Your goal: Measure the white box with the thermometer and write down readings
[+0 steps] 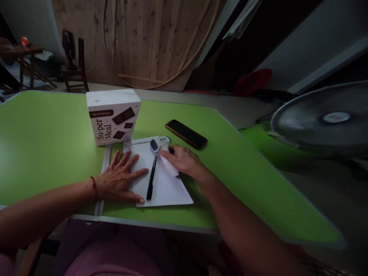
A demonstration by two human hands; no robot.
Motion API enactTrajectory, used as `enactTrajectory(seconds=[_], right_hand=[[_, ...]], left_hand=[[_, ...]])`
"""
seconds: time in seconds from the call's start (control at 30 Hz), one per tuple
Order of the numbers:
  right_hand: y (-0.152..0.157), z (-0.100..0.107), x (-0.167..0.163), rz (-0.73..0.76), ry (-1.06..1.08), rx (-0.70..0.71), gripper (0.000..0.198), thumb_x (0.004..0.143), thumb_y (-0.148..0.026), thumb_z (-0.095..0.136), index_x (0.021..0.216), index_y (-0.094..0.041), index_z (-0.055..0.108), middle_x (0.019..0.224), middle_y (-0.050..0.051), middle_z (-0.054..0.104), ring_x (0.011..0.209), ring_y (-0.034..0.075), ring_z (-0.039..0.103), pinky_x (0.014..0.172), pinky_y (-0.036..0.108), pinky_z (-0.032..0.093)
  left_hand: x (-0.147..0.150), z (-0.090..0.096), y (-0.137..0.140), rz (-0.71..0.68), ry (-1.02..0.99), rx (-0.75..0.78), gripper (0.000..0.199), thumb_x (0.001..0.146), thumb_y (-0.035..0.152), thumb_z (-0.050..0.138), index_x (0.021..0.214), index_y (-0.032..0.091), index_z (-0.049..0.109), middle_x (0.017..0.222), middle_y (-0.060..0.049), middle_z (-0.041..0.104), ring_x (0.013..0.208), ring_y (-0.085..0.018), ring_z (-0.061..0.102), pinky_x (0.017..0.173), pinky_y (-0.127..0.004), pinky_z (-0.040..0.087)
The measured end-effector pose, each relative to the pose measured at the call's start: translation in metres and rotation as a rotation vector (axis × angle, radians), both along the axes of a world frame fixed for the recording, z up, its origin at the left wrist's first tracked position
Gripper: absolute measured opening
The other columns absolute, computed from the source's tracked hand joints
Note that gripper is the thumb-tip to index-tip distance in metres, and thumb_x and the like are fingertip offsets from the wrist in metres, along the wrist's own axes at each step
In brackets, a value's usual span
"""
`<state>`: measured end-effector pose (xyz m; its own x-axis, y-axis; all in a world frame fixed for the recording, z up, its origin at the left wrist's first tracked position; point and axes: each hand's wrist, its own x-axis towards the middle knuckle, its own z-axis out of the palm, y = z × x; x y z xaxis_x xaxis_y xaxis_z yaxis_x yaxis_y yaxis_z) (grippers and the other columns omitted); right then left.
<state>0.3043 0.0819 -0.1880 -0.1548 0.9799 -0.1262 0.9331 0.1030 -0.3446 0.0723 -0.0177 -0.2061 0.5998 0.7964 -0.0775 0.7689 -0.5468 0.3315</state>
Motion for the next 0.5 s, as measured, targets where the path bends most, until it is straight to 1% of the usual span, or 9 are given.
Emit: enactTrajectory(seconds=[0.07,0.2,0.3,0.37,0.5], right_hand=[[-0.005,0.0,-0.005,0.034,-0.072,0.04,0.046,0.093,-0.057,0.048,0.094,-0.017,0.072,0.098,0.019,0.076,0.091,0.032,0.072,0.073,0.038,0.051],[-0.008,0.001,-0.003,0.11,-0.087,0.065,0.053,0.095,-0.063,0.04,0.087,-0.021,0.071,0.092,0.014,0.076,0.088,0.03,0.072,0.07,0.037,0.051],[-0.009,0.003,0.002,0.085,-0.098,0.092,0.05,0.086,-0.068,0.053,0.093,-0.021,0.07,0.098,0.014,0.076,0.092,0.03,0.072,0.07,0.037,0.052],[-0.01,0.004,0.002,0.093,-0.097,0.106,0.048,0.08,-0.065,0.064,0.1,-0.021,0.069,0.103,0.014,0.076,0.094,0.031,0.072,0.071,0.038,0.053],[-0.016,0.009,-0.002,0.098,-0.116,0.07,0.05,0.078,-0.058,0.069,0.11,-0.021,0.066,0.109,0.015,0.075,0.097,0.033,0.072,0.073,0.038,0.053]], left_hand=[[-0.001,-0.001,0.0,0.008,-0.018,0.006,0.109,0.068,0.098,0.044,0.155,0.031,0.038,0.168,-0.016,0.02,0.153,-0.053,0.003,0.117,-0.079,0.002],[-0.004,-0.002,0.0,0.056,-0.013,0.007,0.117,0.065,0.098,0.049,0.156,0.027,0.035,0.169,-0.019,0.015,0.153,-0.054,0.0,0.118,-0.078,0.002],[-0.006,-0.004,0.0,0.092,-0.02,0.022,0.122,0.063,0.098,0.051,0.158,0.025,0.032,0.169,-0.021,0.009,0.152,-0.056,0.0,0.116,-0.079,0.004],[-0.006,-0.004,0.0,0.103,-0.018,0.03,0.124,0.062,0.099,0.05,0.159,0.024,0.029,0.169,-0.022,0.007,0.151,-0.057,0.002,0.116,-0.079,0.004],[-0.006,0.001,0.0,0.1,-0.002,0.027,0.126,0.062,0.1,0.049,0.16,0.025,0.024,0.169,-0.023,0.005,0.152,-0.057,0.005,0.116,-0.079,0.002]])
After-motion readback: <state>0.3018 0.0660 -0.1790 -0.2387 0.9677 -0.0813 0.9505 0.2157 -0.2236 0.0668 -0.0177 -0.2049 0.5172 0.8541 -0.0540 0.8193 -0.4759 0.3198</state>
